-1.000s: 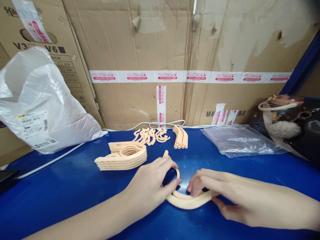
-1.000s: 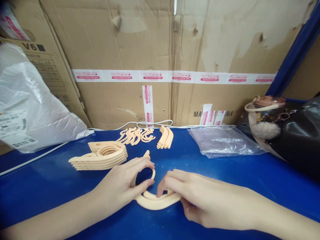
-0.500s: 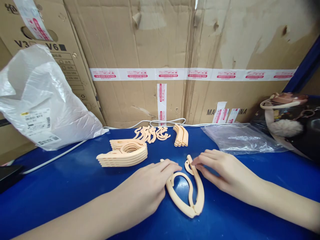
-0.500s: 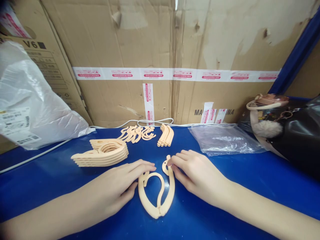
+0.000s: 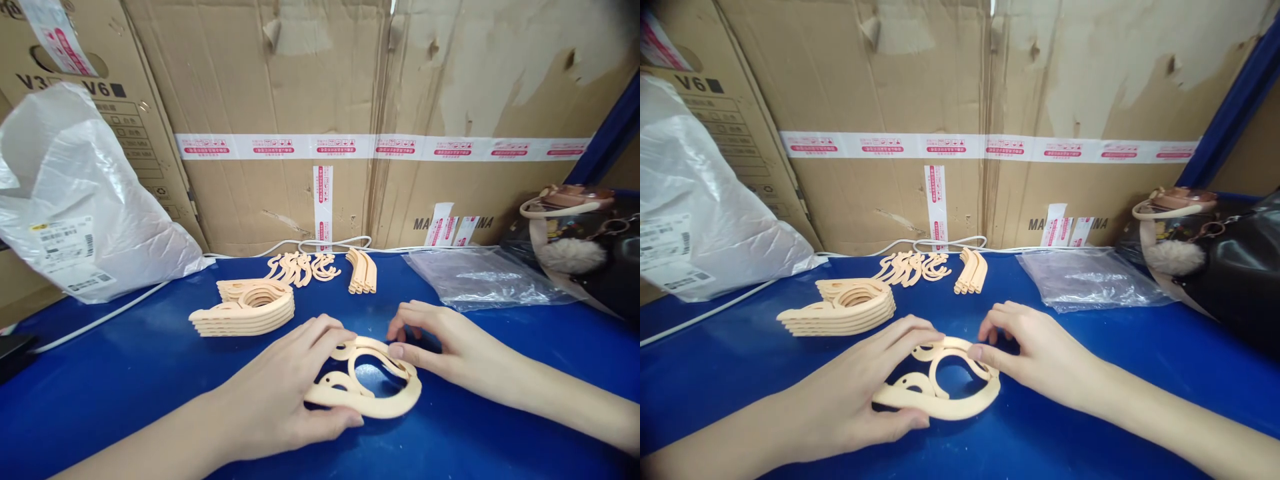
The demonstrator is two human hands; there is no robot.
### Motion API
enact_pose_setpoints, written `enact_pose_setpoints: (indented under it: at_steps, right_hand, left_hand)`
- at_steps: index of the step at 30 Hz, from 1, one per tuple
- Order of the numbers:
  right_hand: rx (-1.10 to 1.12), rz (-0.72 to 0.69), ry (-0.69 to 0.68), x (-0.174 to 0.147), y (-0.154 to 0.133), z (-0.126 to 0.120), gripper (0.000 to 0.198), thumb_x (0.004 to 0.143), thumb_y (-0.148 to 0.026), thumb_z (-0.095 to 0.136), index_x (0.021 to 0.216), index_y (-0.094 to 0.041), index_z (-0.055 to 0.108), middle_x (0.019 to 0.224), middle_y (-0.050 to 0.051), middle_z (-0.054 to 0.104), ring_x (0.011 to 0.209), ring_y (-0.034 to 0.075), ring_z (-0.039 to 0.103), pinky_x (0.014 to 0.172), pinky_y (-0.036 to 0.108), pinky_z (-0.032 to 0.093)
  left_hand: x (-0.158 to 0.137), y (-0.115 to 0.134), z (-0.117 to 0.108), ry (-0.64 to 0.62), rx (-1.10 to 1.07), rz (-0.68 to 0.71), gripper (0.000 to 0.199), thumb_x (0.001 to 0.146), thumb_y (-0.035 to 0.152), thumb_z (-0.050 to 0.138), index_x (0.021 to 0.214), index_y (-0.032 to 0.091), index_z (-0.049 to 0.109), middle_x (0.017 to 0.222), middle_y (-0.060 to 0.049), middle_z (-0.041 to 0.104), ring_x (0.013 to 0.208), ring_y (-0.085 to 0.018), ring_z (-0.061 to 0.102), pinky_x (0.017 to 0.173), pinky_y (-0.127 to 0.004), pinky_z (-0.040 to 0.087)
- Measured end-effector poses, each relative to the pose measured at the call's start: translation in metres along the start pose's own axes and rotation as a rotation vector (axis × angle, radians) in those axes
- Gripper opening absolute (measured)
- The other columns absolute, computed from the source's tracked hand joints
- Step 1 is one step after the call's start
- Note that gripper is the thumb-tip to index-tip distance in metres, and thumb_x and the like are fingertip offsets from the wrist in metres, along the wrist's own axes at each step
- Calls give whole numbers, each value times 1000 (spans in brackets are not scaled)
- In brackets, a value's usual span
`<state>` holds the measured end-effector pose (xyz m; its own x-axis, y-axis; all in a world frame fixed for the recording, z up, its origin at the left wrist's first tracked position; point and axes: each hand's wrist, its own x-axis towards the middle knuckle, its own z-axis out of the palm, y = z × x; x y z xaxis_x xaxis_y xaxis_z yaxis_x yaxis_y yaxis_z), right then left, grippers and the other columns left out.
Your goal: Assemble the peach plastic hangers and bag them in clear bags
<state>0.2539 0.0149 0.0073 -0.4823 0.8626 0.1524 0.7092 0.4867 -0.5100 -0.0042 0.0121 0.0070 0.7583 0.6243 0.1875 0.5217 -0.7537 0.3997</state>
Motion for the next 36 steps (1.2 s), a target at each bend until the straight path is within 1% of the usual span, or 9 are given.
enact_pose_setpoints:
  at_steps: [4, 8, 15, 23, 26, 29, 31, 33, 36]
  right_hand:
    - [407, 148, -169, 4, 2, -1, 37, 85, -54, 57, 77, -17, 59, 65, -4, 48, 60, 11, 42, 55, 24, 30]
    - [712, 179, -214, 6, 2, -1, 37, 82, -50, 64, 74, -15, 58, 64, -5, 44, 58, 9, 36, 55, 24, 26]
    - [761, 148, -190, 6, 6, 1, 31, 83, -44, 65, 77, -15, 62, 67, -5, 48, 61, 9, 38, 56, 23, 27]
    - [688, 61, -158, 5, 4, 4, 35, 90, -48, 54, 78, -16, 61, 70, -3, 50, 65, 11, 43, 59, 24, 33]
    - [605, 0, -74, 5, 7, 1, 47, 99, -50, 28, 93, -18, 62, 77, 1, 57, 70, 14, 50, 65, 27, 39]
    - [368, -72, -71, 4, 6, -4, 38, 98, -48, 35, 108, -21, 60, 100, 4, 64, 92, 18, 57, 85, 33, 43]
    - [162, -140, -120, 2, 4, -7, 34, 94, -47, 47, 117, -25, 59, 123, 6, 58, 114, 21, 52, 99, 37, 37]
    - [9, -192, -200, 1, 1, -7, 44, 90, -50, 53, 128, -29, 54, 142, 5, 46, 129, 24, 41, 108, 41, 31]
    - [-88, -202, -290, 0, -2, -5, 57, 87, -57, 53, 138, -31, 46, 153, 4, 32, 138, 27, 29, 113, 46, 24]
  left_hand:
    - [-2, -3, 4, 158, 159, 83, 62, 82, 42, 67, 131, 21, 38, 129, -10, 49, 111, -25, 53, 94, -38, 47]
    - [-3, -5, 7, 208, 279, 130, 69, 84, 48, 64, 136, 20, 30, 134, -13, 47, 116, -28, 50, 97, -42, 44]
    - [-3, -7, 6, 253, 346, 151, 73, 81, 51, 67, 137, 18, 33, 134, -12, 50, 119, -28, 50, 100, -42, 43]
    - [-7, 9, 11, 318, 405, 112, 65, 79, 20, 61, 138, 16, 36, 136, -9, 51, 122, -25, 49, 105, -38, 41]
    - [-8, 10, -10, 300, 382, 47, 63, 79, 22, 60, 138, 18, 37, 136, -7, 50, 123, -23, 49, 105, -35, 41]
    - [-12, -5, -51, 243, 317, -62, 58, 83, 32, 60, 137, 25, 40, 138, -3, 48, 122, -22, 49, 101, -33, 43]
    - [-18, -24, -79, 217, 256, -154, 53, 85, 41, 59, 134, 27, 44, 131, -1, 54, 116, -22, 54, 96, -30, 46]
    - [-27, -46, -99, 165, 242, -291, 57, 84, 49, 60, 134, 29, 42, 133, 3, 53, 117, -21, 53, 97, -29, 44]
    - [-39, -75, -113, 85, 227, -414, 65, 83, 55, 59, 138, 29, 39, 140, 3, 48, 124, -23, 48, 103, -31, 38]
